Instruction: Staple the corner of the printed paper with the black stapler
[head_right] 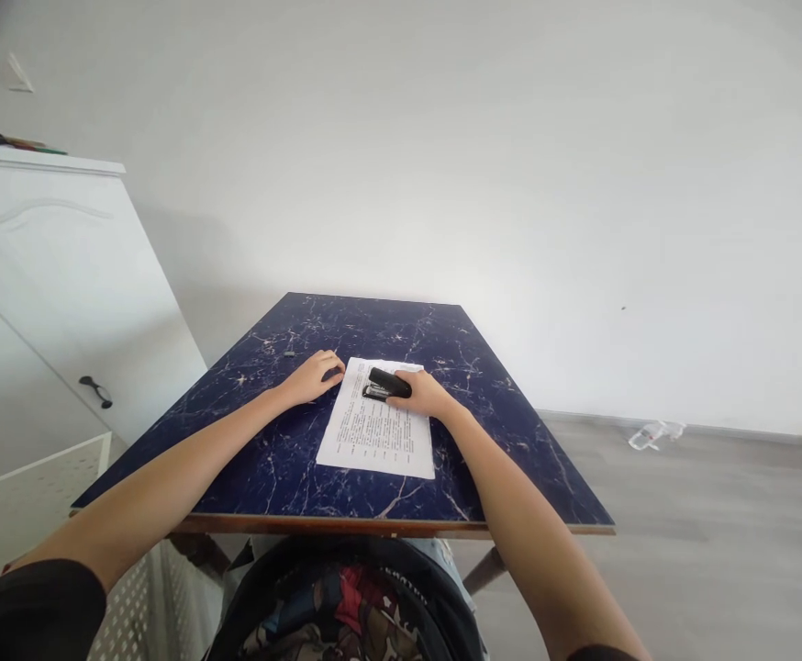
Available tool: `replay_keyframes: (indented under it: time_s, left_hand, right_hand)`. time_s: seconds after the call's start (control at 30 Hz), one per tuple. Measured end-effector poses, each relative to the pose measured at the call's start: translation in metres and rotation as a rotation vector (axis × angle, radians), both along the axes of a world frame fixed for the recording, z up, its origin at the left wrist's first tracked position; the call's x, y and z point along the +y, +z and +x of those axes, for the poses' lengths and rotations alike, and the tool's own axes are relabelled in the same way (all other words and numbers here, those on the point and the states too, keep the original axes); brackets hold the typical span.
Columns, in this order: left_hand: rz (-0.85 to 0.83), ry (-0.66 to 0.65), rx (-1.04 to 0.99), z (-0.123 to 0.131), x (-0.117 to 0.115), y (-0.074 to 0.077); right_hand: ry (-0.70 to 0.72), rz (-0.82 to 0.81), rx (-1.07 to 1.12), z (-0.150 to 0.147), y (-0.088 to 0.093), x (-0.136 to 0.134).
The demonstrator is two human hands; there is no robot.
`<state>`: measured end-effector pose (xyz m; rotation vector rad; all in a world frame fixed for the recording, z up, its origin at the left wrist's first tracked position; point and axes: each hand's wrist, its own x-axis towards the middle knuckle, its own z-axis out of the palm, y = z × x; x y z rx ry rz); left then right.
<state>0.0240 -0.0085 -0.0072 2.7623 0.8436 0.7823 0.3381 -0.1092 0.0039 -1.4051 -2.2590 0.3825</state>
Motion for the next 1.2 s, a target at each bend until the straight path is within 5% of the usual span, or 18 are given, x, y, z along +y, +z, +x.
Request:
replay_keyframes:
  time_s: [0.23,0.47,0.6,0.73,0.9,1.2]
  left_hand:
    - [-0.097,0.137,0.132,0.008,-0.003,-0.011]
    - [-0.174,0.069,0.081,0.002,0.002,-0.006]
    - [-0.271,0.03,-0.019,0.002,0.002,-0.004]
    - [-0.39,0.024,-0.182,0.005,0.002,-0.005]
    - [-0.579,0.06,-0.369,0.006,-0.002,-0.002]
    - [-0.646,0.109,-0.474,0.01,-0.009,0.0]
  right_hand:
    - [0.006,0.104,0.218,-0.005,0.002,0.0]
    - [-0.482,0.313,0.294,0.067,0.01,0.004]
    - [-0.507,0.226,0.084,0.098,0.007,0.001]
    - [-0.516,0.135,-0.003,0.099,0.006,0.001]
    - [-0.417,0.203,0.009,0.093,0.004,0.005]
    - [-0.37,0.197,0.07,0.088,0.01,0.003]
